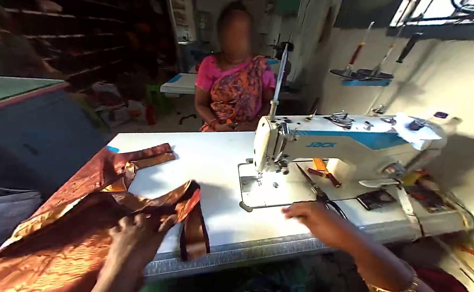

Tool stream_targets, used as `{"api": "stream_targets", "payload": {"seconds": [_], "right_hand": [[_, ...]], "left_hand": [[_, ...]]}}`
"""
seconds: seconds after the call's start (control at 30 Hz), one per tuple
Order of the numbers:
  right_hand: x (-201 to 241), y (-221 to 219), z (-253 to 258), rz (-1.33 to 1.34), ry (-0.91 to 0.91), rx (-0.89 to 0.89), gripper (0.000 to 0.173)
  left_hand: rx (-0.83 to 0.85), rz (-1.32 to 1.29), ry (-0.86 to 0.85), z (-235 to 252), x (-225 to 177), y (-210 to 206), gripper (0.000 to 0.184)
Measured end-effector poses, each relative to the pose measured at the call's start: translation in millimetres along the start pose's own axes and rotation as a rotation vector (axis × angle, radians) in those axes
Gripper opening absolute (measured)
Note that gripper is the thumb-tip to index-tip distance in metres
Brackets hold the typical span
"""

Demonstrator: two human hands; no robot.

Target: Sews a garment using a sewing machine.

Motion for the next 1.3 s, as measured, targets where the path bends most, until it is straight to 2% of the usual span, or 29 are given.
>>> {"api": "stream_targets", "payload": {"seconds": [0.07,0.13,0.2,0.27,0.33,0.4,0.47,0.53,0.6,0.67,0.77,0.83,0.9,0.93,1.03,1.13,1.17,1.2,1.3], "right_hand": [[-45,31,-10,-0.121,-0.198,-0.254,0.033],[-97,44,-4,-0.179,-0.276,-0.436,0.032],[-135,37,10,-0.186,-0.217,-0.522,0.030],[-148,27,19,-0.185,-0.135,-0.595,0.027],[-136,21,17,-0.165,-0.048,-0.700,0.025],[-111,12,14,-0.106,0.046,-0.702,0.024],[-81,-2,17,-0.050,0.162,-0.578,0.021],[-47,-20,24,0.020,0.261,-0.374,0.021],[-15,-36,35,0.065,0.295,-0.206,0.021],[9,-52,48,0.062,0.326,-0.209,0.020],[29,-78,64,0.011,0.413,-0.288,0.024],[28,-89,68,-0.081,0.420,-0.230,0.033],[14,-89,63,-0.144,0.341,-0.168,0.044],[3,-86,58,-0.166,0.314,-0.219,0.045],[-37,-65,31,-0.257,0.205,-0.470,0.034],[-74,-41,-1,-0.249,0.089,-0.589,0.025],[-83,-36,-9,-0.228,0.058,-0.602,0.025],[-89,-32,-16,-0.198,0.017,-0.598,0.028],[-98,-34,-18,-0.138,-0.158,-0.605,0.039]], "left_hand": [[0.102,-0.046,-0.141,-12,-44,-7,0.078],[0.207,-0.127,-0.272,-20,-78,-21,0.069],[0.347,-0.327,-0.417,-30,-98,-27,0.053],[0.441,-0.562,-0.560,-42,-105,-21,0.046],[0.319,-0.576,-0.699,-49,-98,-3,0.038],[0.126,-0.497,-0.776,-46,-79,15,0.026],[-0.009,-0.436,-0.739,-34,-56,30,0.021],[-0.112,-0.411,-0.639,-18,-45,38,0.022],[-0.104,-0.390,-0.531,-5,-56,38,0.028],[-0.012,-0.332,-0.438,9,-75,21,0.047],[0.032,-0.165,-0.322,18,-92,-33,0.080],[0.077,-0.048,-0.303,15,-86,-59,0.087],[0.119,0.003,-0.391,7,-68,-61,0.084],[0.130,0.022,-0.444,2,-54,-59,0.081],[0.141,0.076,-0.575,-17,-5,-49,0.076],[0.200,-0.122,-0.637,-29,37,-36,0.064],[0.228,-0.212,-0.612,-31,42,-31,0.057],[0.188,-0.259,-0.608,-33,40,-25,0.049],[-0.083,-0.207,-0.672,-38,5,-19,0.032]]}}
Point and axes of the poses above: each hand's wrist, its own z-axis towards the middle knuckle, its own y-axis out of the back of the hand, x = y × z, the point moved 4 cm from there along z, towards the middle knuckle, and after that the axes turned 2 degrees about -x, right-handed, at the moved point
